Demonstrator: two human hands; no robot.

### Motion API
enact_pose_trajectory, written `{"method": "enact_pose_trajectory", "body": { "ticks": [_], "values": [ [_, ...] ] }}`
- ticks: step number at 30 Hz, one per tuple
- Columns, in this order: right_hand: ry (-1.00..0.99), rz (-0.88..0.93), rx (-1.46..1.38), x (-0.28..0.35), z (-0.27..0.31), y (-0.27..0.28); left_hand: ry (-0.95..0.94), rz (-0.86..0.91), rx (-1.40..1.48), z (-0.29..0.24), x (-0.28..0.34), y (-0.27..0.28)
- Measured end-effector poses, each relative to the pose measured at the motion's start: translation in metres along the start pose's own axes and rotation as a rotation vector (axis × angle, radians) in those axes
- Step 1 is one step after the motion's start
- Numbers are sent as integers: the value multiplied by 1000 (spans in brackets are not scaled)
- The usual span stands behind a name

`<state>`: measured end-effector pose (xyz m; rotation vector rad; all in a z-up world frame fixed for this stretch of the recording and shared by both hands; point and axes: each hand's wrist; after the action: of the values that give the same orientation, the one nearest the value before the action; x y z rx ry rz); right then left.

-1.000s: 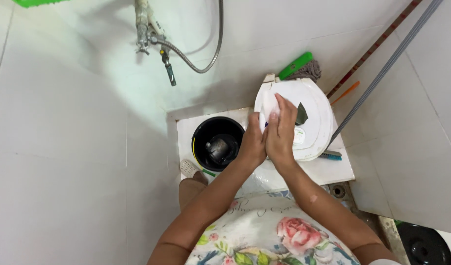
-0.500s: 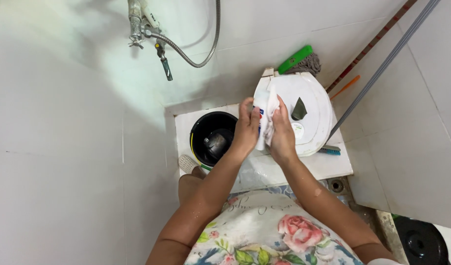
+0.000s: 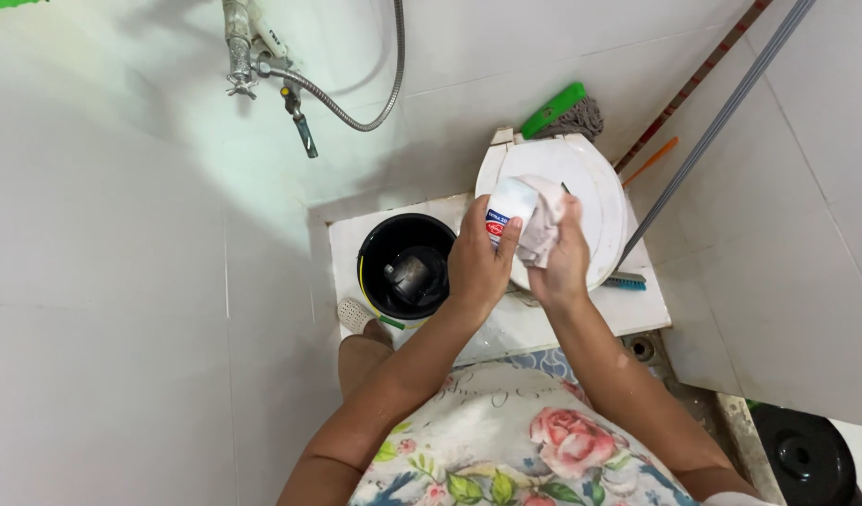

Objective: The person wipes down various containers and tubes with a cloth, placing them on a toilet lid, before rinsing the tubes under a faucet and returning the items to a rack.

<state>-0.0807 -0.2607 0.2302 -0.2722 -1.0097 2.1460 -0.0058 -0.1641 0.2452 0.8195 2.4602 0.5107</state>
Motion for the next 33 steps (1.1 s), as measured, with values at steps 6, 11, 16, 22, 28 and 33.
{"method": "enact_pose_trajectory", "body": {
  "ticks": [6, 11, 16, 22, 28, 33],
  "values": [
    [298, 75, 596, -1, 11, 3, -92, -63, -111, 0, 3, -2],
    [376, 14, 931, -8, 12, -11, -52, -8, -138, -2, 7, -2],
    [135, -54, 615, -4, 15, -24, -44, -3, -145, -4, 10, 2],
    [13, -36, 661, -2, 15, -28, -89, -19, -173, 3, 10, 1],
    [11, -21, 469, -12, 7, -18, -79, 18, -196, 2, 10, 5],
    [-49, -31, 440, -7, 9, -20, -106, 8, -194, 3, 13, 5]
  ]
}}
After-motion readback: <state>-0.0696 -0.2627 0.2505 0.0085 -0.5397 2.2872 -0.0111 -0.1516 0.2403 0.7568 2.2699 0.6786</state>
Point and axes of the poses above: each hand's wrist, its own x-axis away from the middle knuckle, its own y-axis out of the back of the hand, z = x × y, and after that the axes turned 5 degrees about -y, right-handed
